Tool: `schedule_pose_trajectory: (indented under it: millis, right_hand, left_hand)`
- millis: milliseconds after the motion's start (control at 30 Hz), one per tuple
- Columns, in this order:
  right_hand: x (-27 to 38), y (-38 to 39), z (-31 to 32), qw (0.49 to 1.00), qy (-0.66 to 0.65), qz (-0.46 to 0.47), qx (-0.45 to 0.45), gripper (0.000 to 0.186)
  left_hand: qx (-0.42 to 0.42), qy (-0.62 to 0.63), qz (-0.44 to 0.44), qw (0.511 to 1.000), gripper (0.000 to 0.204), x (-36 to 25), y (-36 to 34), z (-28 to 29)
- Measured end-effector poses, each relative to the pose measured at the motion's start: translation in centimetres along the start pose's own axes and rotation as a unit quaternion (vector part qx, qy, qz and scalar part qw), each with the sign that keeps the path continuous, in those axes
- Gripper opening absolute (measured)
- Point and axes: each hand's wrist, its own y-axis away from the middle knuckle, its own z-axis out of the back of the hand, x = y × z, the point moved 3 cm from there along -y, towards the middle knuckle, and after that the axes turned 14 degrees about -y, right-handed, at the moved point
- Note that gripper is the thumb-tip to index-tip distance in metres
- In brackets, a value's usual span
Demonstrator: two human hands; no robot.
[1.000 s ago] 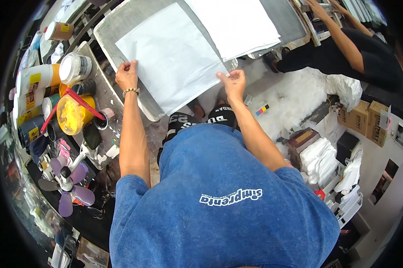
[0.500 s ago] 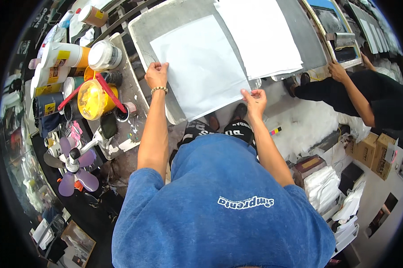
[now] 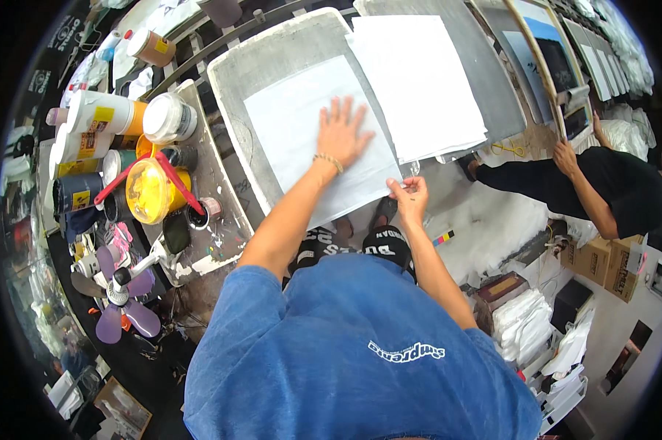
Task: The person sorts and stacks white printed apparel sheets by hand, picking up sheets one at a time from a large pile and placing them onto different stacks on several workstations.
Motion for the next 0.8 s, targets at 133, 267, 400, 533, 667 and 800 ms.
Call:
schedule_pose_trajectory:
  millis: [133,267,400,533,667,800]
  right_hand:
    - [-0.3,0.0,0.0,0.999,0.0,-0.037,-0.002,0.044]
    - [0.9,-0.8,0.6,0.996,0.072,-0.058,0.011,0.047]
    - [4.4,-4.0,2.9,0.948,0.28,0.15,-0.029,0.048]
    - [10.3,-10.8,5.1,0.868,0.371,0.325,-0.051,0.046]
    - [11.8,-19.3,6.4,0.804,0.466,0.371,0.004,0.074]
    - [12.4,-20.8,5.5,0.8,0.565,0.181,0.086,0.08]
  left_hand:
    - [-0.004,-0.087,0.119,0.989,0.074,8.2,-5.1,-1.7]
    - [0.017,-0.077,0.129,0.988,0.078,9.6,-6.7,-2.0]
    - [-0.05,0.005,0.173,0.984,0.068,5.7,-5.4,-1.0]
    - [0.058,0.254,0.11,0.959,0.061,-5.0,-2.9,-0.3]
    - [0.074,0.204,0.262,0.94,0.07,-10.0,-4.2,2.1]
    - [0.112,0.174,0.282,0.937,0.084,-11.4,-2.7,4.3]
